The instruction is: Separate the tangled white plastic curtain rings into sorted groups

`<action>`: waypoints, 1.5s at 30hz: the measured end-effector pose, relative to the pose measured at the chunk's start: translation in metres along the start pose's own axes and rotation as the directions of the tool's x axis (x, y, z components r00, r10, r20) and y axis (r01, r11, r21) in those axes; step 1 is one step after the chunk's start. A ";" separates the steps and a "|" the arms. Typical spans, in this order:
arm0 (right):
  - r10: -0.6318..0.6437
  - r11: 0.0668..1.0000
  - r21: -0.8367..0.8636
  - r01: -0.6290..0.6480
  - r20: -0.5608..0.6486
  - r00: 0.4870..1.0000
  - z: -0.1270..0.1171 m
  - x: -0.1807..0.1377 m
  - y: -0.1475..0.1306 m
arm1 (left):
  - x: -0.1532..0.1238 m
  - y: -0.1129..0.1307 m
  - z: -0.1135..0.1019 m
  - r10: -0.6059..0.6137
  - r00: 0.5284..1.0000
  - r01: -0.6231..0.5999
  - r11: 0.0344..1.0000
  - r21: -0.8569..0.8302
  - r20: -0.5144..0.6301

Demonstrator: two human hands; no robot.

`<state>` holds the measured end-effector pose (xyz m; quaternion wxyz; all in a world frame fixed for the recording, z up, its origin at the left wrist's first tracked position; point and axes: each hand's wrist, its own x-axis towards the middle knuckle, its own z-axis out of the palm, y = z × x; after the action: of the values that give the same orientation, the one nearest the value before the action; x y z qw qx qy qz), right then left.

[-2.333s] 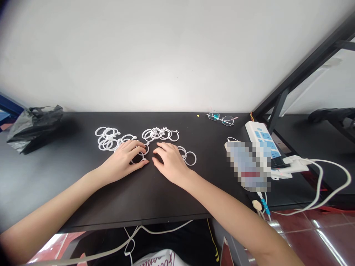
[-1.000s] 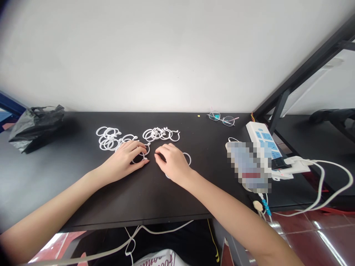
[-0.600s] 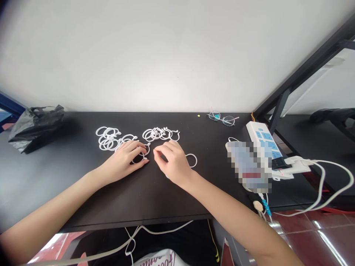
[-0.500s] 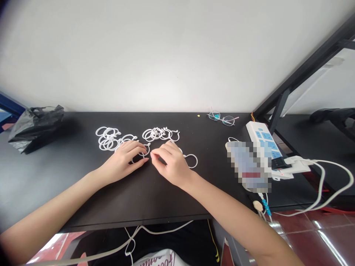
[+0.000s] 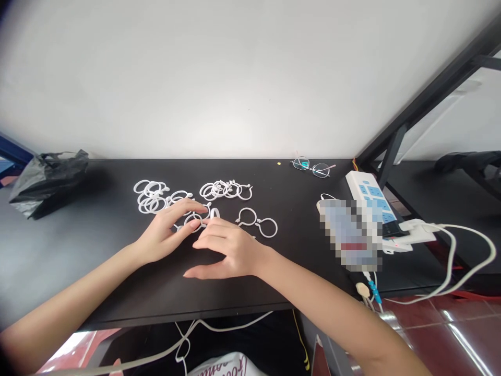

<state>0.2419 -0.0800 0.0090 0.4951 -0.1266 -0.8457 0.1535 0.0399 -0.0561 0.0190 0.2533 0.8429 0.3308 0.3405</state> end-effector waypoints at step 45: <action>0.238 0.967 -0.098 -0.234 0.033 0.971 0.001 -0.005 0.006 | 0.004 0.010 -0.002 -0.233 0.963 0.264 0.724 -0.637 0.134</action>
<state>0.2440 -0.0767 0.0025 0.4482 -0.2457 -0.8416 0.1745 0.0450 -0.0590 0.0283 0.5801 0.6580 0.2963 0.3778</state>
